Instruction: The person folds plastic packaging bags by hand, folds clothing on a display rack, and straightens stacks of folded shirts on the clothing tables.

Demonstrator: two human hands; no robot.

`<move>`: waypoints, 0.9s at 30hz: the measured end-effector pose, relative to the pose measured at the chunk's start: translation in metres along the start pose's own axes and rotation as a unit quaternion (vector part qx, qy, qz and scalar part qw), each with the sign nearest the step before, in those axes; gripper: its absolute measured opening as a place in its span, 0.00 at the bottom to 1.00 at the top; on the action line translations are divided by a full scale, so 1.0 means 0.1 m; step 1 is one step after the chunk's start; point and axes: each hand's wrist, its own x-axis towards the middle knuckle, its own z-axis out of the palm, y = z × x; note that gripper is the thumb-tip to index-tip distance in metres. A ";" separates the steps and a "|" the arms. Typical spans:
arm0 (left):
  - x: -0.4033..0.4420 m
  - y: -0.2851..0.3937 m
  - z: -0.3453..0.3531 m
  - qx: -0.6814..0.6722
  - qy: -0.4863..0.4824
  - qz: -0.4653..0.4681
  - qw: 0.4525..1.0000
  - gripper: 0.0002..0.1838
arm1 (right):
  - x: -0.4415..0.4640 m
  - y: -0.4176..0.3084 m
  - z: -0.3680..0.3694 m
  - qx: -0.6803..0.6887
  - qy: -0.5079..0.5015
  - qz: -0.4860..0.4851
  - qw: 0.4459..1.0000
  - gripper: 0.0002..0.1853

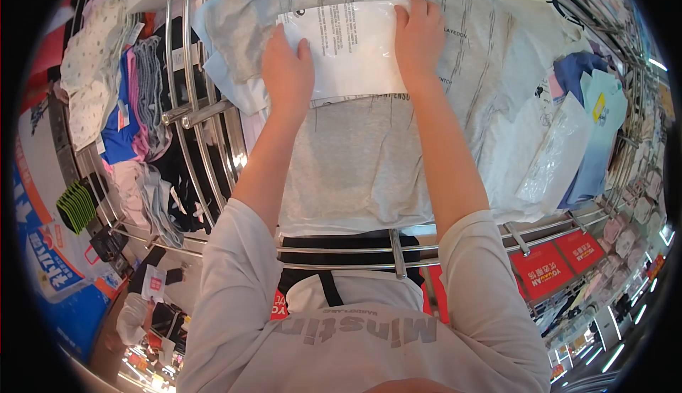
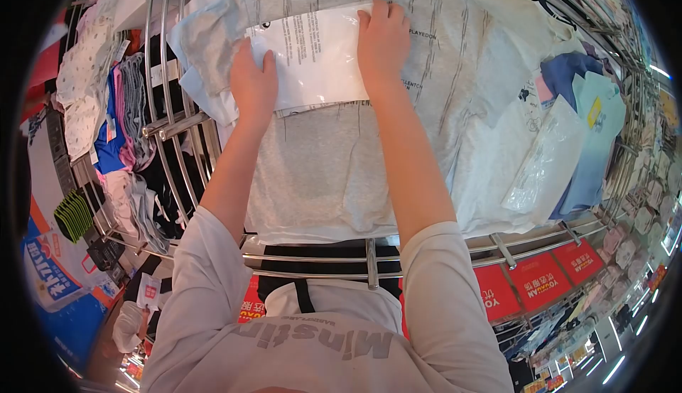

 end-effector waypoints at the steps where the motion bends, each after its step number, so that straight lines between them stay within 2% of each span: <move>1: -0.02 0.02 -0.01 0.008 -0.012 -0.011 1.000 0.27 | 0.01 0.00 -0.01 0.009 -0.016 0.018 1.000 0.16; 3: -0.07 0.09 -0.04 0.025 -0.035 -0.032 0.999 0.27 | 0.04 0.00 -0.02 0.025 -0.035 0.043 0.998 0.17; 6: -0.17 0.00 0.09 -0.004 0.054 0.005 0.999 0.27 | 0.06 -0.01 -0.04 0.058 -0.026 0.063 0.996 0.18; 9: -0.21 0.05 -0.03 -0.072 0.049 -0.048 0.995 0.26 | 0.02 0.01 -0.05 0.110 0.003 0.064 0.992 0.18; 12: -0.27 0.09 -0.17 -0.117 0.031 -0.056 0.991 0.26 | 0.09 0.00 -0.09 0.136 0.012 0.030 0.990 0.16; 15: -0.43 0.08 -0.15 -0.309 0.024 -0.139 0.940 0.28 | 0.14 -0.02 -0.22 0.116 0.012 -0.004 0.993 0.15; 18: -0.57 0.25 -0.33 -0.320 -0.050 -0.204 0.924 0.30 | 0.14 -0.05 -0.25 0.108 -0.017 0.002 0.994 0.15; 21: -0.63 0.11 -0.20 -0.271 -0.066 -0.142 0.950 0.30 | 0.06 0.00 -0.19 0.104 -0.043 -0.004 0.994 0.16; 23: -0.62 0.13 -0.20 -0.249 -0.104 -0.221 0.937 0.30 | 0.03 0.07 -0.13 0.096 -0.022 -0.039 0.994 0.18; 24: -0.62 0.15 -0.22 -0.239 -0.123 -0.260 0.928 0.30 | 0.01 0.07 -0.12 0.097 -0.016 -0.025 0.995 0.19; 27: -0.63 0.10 -0.20 -0.176 -0.078 -0.197 0.961 0.29 | -0.07 0.08 -0.15 0.110 -0.033 0.026 0.993 0.23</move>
